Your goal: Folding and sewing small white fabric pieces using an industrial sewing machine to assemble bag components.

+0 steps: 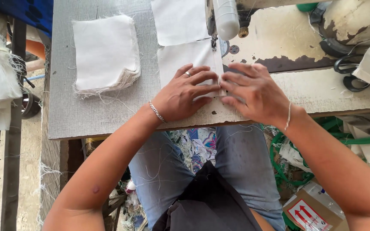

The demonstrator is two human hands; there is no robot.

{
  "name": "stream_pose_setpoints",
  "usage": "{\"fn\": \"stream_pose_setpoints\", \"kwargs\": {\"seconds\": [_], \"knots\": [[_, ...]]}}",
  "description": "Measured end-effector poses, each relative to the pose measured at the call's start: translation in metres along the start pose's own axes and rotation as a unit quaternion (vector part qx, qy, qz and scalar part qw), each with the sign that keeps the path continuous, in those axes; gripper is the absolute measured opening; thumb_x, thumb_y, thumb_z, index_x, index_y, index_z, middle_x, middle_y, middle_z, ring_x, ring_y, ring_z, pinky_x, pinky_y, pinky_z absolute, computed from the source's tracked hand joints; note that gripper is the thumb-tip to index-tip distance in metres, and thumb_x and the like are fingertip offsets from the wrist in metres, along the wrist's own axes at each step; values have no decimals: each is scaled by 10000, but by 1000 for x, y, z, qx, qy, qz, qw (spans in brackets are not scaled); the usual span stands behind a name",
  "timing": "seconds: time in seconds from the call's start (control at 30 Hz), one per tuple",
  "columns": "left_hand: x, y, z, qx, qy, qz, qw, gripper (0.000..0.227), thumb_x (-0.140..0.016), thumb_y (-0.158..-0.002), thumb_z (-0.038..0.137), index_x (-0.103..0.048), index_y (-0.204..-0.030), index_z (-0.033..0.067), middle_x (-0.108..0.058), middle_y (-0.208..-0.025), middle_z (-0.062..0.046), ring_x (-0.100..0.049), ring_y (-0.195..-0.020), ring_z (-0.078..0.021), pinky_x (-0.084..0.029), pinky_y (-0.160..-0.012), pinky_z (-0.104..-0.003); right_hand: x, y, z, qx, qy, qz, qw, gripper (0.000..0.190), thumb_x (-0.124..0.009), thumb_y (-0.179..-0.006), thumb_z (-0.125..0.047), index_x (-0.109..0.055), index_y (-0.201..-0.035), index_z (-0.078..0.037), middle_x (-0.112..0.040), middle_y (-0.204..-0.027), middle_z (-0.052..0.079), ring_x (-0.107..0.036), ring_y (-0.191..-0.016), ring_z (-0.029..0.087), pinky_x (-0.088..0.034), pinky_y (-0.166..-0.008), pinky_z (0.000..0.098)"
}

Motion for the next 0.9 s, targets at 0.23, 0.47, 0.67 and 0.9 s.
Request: {"fn": "stream_pose_setpoints", "kwargs": {"seconds": [0.23,0.47,0.67,0.9], "knots": [[10,9,4,-21,9,-56,998,407,-525,-1032,454,-646,-1374,270,-587,-1446,-65,-415,-1447,-327,-220,-1198,-611,11,20,-23,12,24,14,1000,423,-585,-1008,-483,-704,-1269,-173,-678,-1328,65,-506,-1392,283,-422,-1048,550],[6,13,0,-39,-2,-45,998,409,-526,-1019,477,-651,-1363,294,-548,-1443,-34,-406,-1458,-310,-215,-1203,-625,12,16,-24,34,57,1,998,469,-528,-1016,-518,-686,-1261,-150,-682,-1289,56,-494,-1404,262,-407,-1069,532],[11,-4,-17,-34,1,-54,998,399,-506,-1023,495,-667,-1334,304,-548,-1371,-38,-423,-1431,-300,-213,-1203,-631,-1,1,-2,22,59,-21,998,505,-455,-1019,-576,-668,-1266,-190,-663,-1283,18,-483,-1397,237,-439,-1030,537],[-5,-31,-88,-2,-34,-63,997,461,-452,-1030,585,-670,-1345,329,-570,-1401,-63,-434,-1433,-284,-159,-1231,-577,-7,-41,42,8,47,-71,996,672,-324,-1022,-690,-637,-1352,-195,-658,-1334,9,-486,-1374,240,-468,-1017,525]]}}
Point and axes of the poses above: each hand's wrist, its own y-axis away from the middle knuckle, its own x-axis out of the back of the hand, z = x × y, the point moved 4 cm from there along -y, towards the middle knuckle
